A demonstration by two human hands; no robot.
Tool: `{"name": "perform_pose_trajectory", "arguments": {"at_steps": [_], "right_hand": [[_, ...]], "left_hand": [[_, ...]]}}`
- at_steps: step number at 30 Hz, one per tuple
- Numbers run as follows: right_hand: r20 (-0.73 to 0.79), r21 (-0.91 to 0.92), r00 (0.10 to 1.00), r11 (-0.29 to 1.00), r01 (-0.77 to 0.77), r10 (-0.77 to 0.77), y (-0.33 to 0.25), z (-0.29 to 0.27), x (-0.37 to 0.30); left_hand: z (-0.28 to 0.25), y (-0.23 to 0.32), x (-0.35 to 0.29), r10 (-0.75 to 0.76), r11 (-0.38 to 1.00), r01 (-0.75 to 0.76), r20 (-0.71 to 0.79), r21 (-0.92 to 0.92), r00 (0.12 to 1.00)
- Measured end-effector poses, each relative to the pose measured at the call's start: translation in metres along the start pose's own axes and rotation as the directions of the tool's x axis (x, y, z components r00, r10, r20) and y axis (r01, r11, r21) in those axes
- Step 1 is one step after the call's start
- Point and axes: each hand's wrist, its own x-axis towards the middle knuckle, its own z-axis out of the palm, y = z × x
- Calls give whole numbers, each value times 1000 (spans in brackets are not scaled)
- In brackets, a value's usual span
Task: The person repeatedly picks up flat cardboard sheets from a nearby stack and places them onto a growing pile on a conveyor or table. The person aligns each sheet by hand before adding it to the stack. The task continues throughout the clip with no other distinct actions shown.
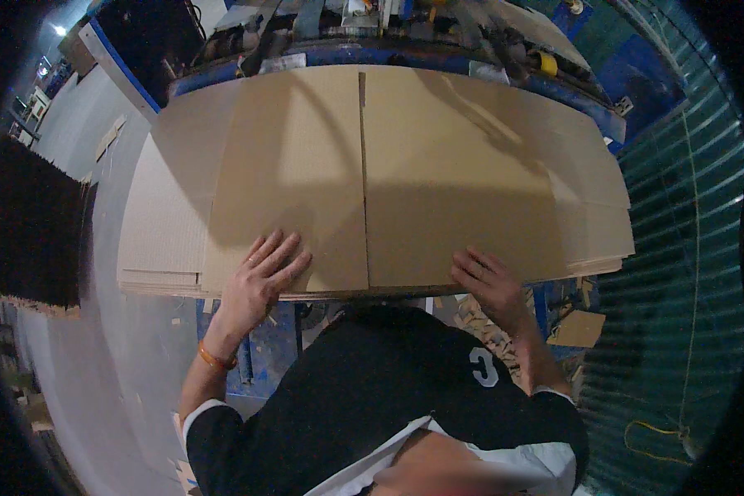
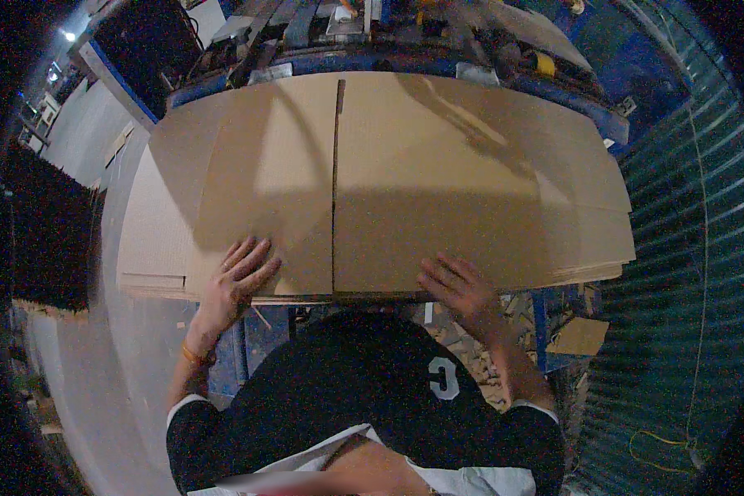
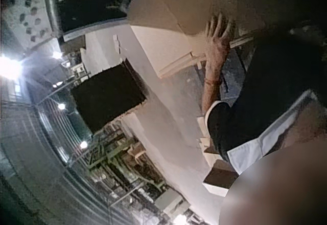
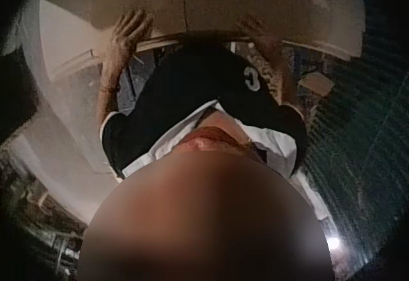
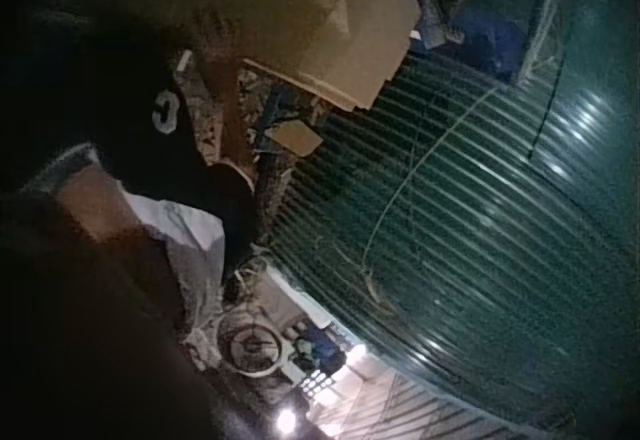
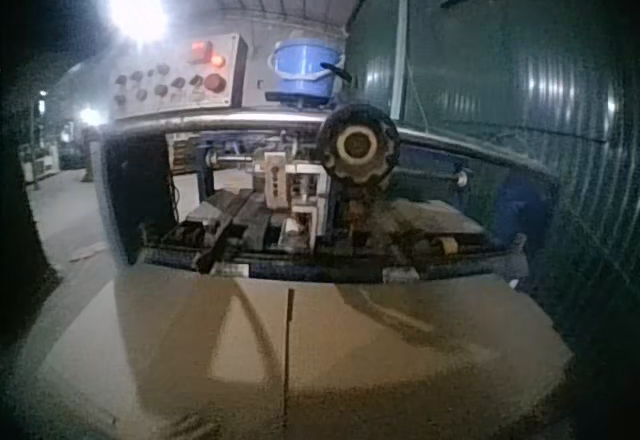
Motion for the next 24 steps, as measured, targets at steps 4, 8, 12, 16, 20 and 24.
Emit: {"name": "perform_pose_trajectory", "arguments": {"at_steps": [4,8,12,16,20,24], "right_hand": [[134,-68,990,997,48,-38,19,0,-1],[191,-129,981,992,-12,37,54,-4,1],[246,-171,957,979,-110,151,98,-18,-16],[-177,143,561,585,-799,809,173,-38,-17],[98,671,353,200,-714,931,244,-46,-6],[207,623,281,96,-777,937,301,-34,6]], "left_hand": [[-1,-14,7,59,997,-58,0,53,998],[-5,-23,20,75,996,-77,62,39,995],[-15,-34,17,39,998,-47,184,39,982],[-16,-80,21,-95,444,44,2,-895,995],[7,-169,84,-603,673,458,-73,-581,794],[31,-207,116,-576,783,472,-183,-406,797]]}}
